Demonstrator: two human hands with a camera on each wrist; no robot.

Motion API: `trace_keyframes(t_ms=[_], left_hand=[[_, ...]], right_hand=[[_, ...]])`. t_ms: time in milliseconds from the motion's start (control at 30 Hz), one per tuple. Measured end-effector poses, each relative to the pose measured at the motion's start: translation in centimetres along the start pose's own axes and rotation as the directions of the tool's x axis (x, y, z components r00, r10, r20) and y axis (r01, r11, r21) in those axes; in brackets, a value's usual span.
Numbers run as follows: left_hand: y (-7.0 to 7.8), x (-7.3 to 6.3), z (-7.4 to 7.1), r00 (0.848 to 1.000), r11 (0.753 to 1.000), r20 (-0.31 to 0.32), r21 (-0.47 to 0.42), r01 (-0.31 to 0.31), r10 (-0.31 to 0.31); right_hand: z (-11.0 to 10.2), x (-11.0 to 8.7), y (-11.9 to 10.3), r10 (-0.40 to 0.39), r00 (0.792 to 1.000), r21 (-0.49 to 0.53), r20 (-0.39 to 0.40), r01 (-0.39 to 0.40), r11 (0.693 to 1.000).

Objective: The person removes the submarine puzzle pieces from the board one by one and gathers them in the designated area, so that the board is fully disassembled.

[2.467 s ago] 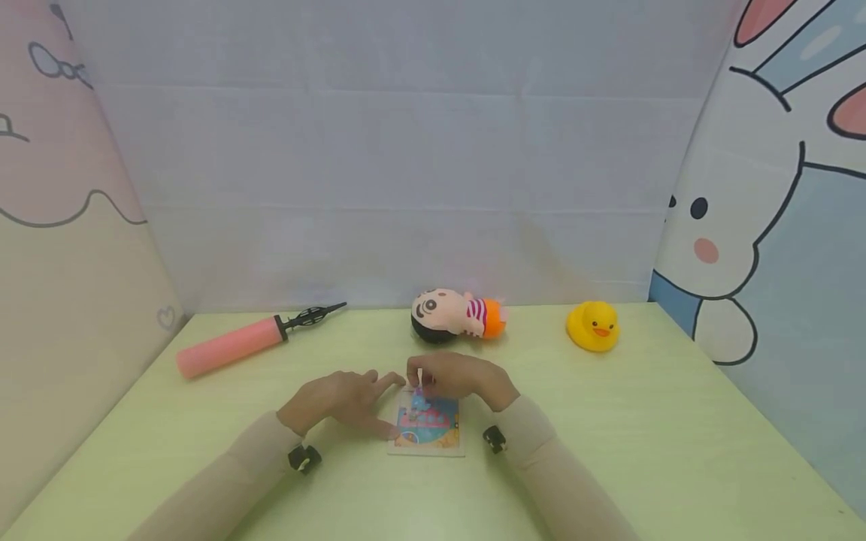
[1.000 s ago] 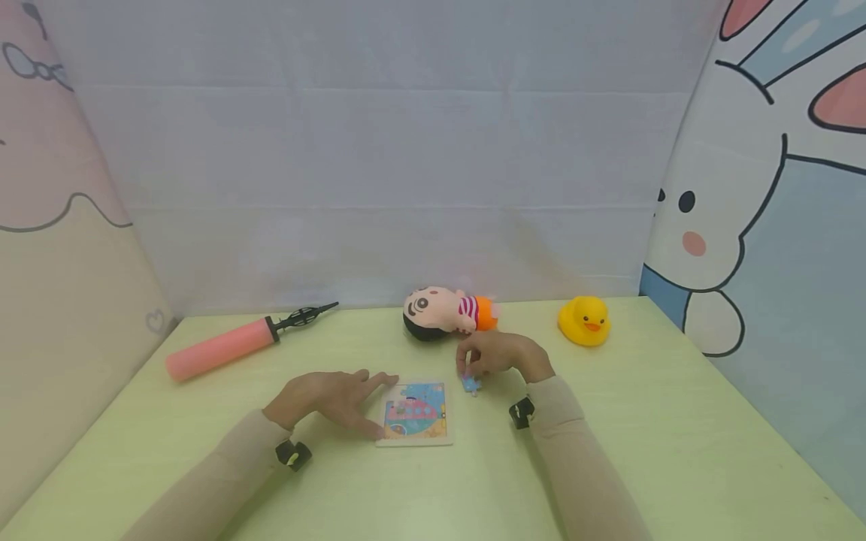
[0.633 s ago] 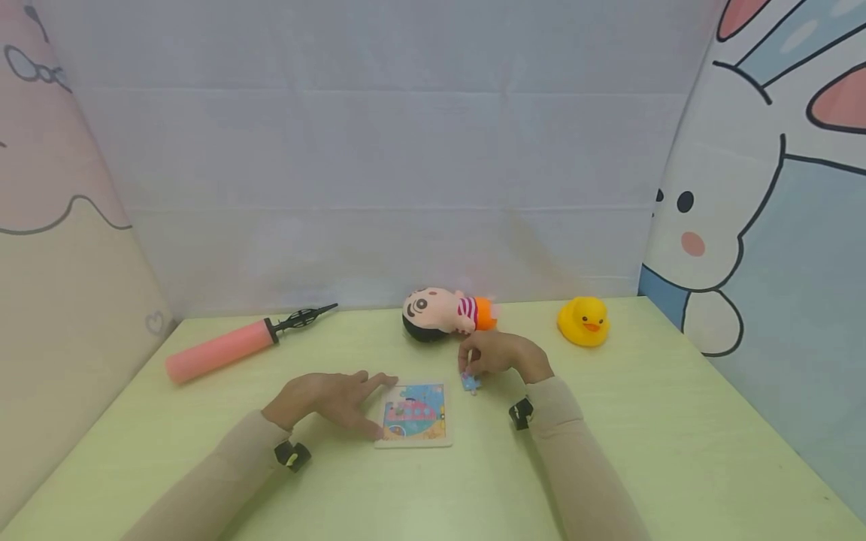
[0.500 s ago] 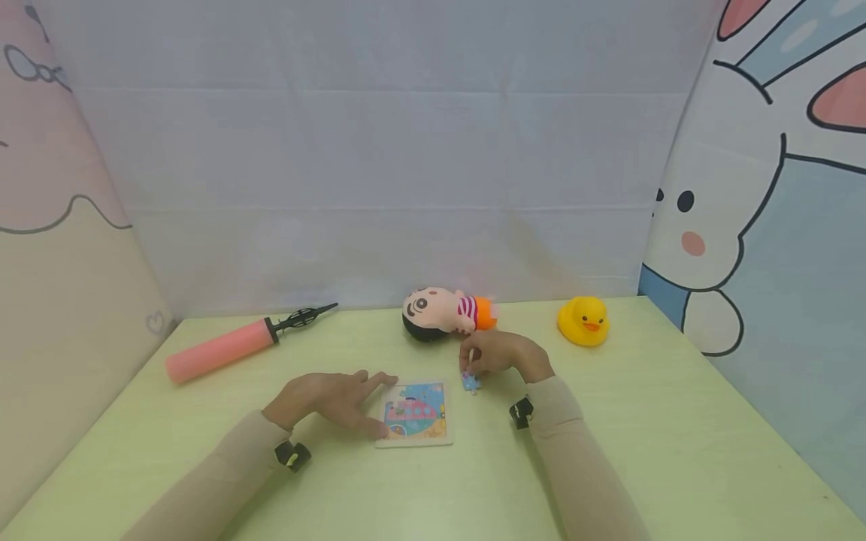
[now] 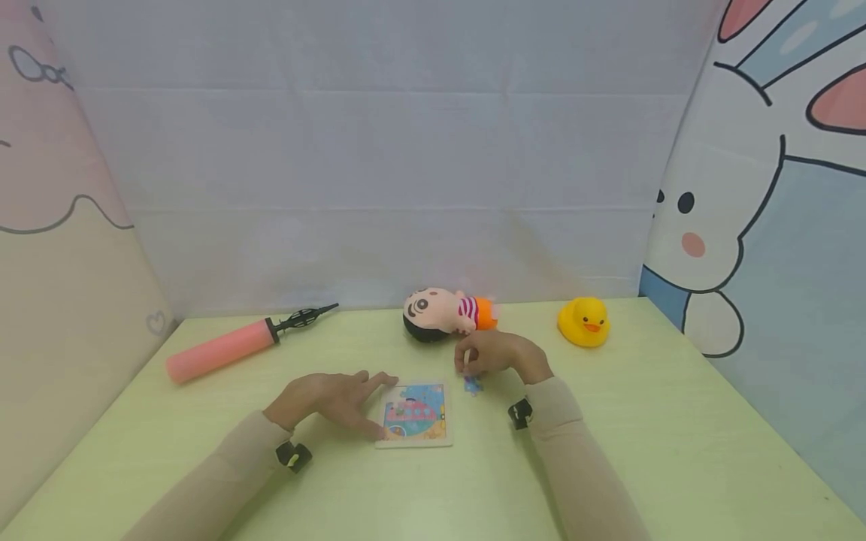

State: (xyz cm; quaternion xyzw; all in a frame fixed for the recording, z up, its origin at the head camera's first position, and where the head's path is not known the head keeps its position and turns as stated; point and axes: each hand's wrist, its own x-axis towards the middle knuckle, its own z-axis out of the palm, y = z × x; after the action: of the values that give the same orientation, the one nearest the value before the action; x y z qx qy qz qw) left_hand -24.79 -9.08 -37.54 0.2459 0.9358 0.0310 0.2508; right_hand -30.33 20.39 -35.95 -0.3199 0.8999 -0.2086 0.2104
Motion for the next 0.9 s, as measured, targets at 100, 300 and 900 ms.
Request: trace_keyframes(t_ms=[100,300,900], left_hand=[[0.0,0.0,0.0,1.000,1.000,0.000,-0.001,-0.003,0.003],[-0.1,0.2,0.0,1.000,1.000,0.003,-0.007,0.007,-0.007],[-0.1,0.3,-0.1,1.000,1.000,0.020,-0.010,0.024,-0.024]], right_hand=[[0.2,0.4,-0.3,-0.046,0.999,-0.017,0.002,0.046,0.999],[0.9,1.2,-1.3,-0.101,0.995,-0.051,0.020,0.102,0.993],[3.0,2.7,-4.7,-0.141,0.988,-0.120,0.069,0.148,0.982]])
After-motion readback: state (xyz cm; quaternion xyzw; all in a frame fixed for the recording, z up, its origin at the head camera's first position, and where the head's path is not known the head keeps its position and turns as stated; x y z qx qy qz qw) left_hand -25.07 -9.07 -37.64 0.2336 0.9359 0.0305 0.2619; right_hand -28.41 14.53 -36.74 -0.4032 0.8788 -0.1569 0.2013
